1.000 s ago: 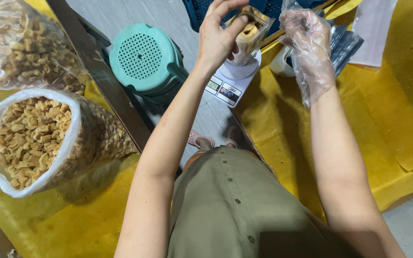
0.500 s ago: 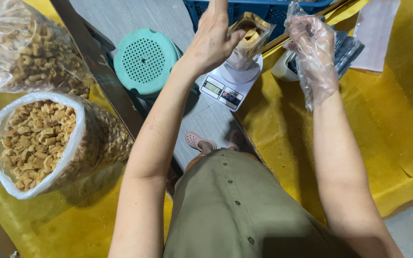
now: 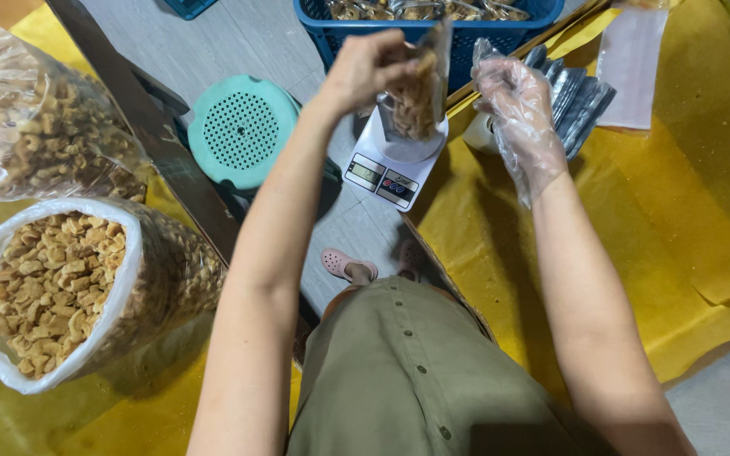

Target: The person scoops dried banana chips from a large sack into small silver pouches, weighs each pouch on a digital scale, and places the filled pouches into a blue crate. The process is repeated multiple times.

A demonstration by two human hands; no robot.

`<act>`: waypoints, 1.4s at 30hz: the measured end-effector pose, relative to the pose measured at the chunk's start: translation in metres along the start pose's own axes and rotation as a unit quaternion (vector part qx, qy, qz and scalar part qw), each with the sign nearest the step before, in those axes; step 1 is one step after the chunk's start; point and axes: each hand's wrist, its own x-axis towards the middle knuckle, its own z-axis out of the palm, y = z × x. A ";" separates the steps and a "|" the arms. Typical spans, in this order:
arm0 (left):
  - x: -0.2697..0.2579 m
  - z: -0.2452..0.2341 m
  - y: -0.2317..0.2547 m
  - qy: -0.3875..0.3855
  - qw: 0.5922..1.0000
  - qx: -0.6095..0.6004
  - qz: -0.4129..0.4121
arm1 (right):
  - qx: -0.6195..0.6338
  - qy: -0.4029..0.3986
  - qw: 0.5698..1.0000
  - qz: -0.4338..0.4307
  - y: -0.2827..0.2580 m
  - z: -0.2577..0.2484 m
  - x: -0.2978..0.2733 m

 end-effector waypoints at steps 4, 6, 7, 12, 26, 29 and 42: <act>-0.017 -0.060 -0.003 0.038 0.998 -0.053 -0.021 | 0.023 -0.040 0.999 -0.022 -0.011 0.009 0.008; -0.033 -0.093 0.007 -0.005 0.994 -0.107 -0.025 | 0.085 -0.064 0.994 -0.016 -0.022 0.026 0.011; -0.041 -0.107 0.014 -0.025 0.990 -0.134 -0.026 | 0.092 -0.086 0.992 0.004 -0.028 0.036 0.012; -0.104 -0.126 0.046 -0.078 0.981 -0.175 -0.028 | 0.099 -0.255 0.955 0.116 -0.041 0.095 0.009; -0.225 -0.085 0.077 0.082 0.974 -0.022 -0.210 | -0.020 -0.339 0.934 0.109 -0.019 0.166 -0.045; -0.231 -0.083 0.080 0.097 0.972 -0.065 -0.202 | -0.006 -0.352 0.931 0.093 -0.017 0.162 -0.039; -0.190 -0.109 0.068 -0.079 0.976 0.095 -0.179 | -0.024 -0.364 0.930 0.034 0.004 0.164 -0.032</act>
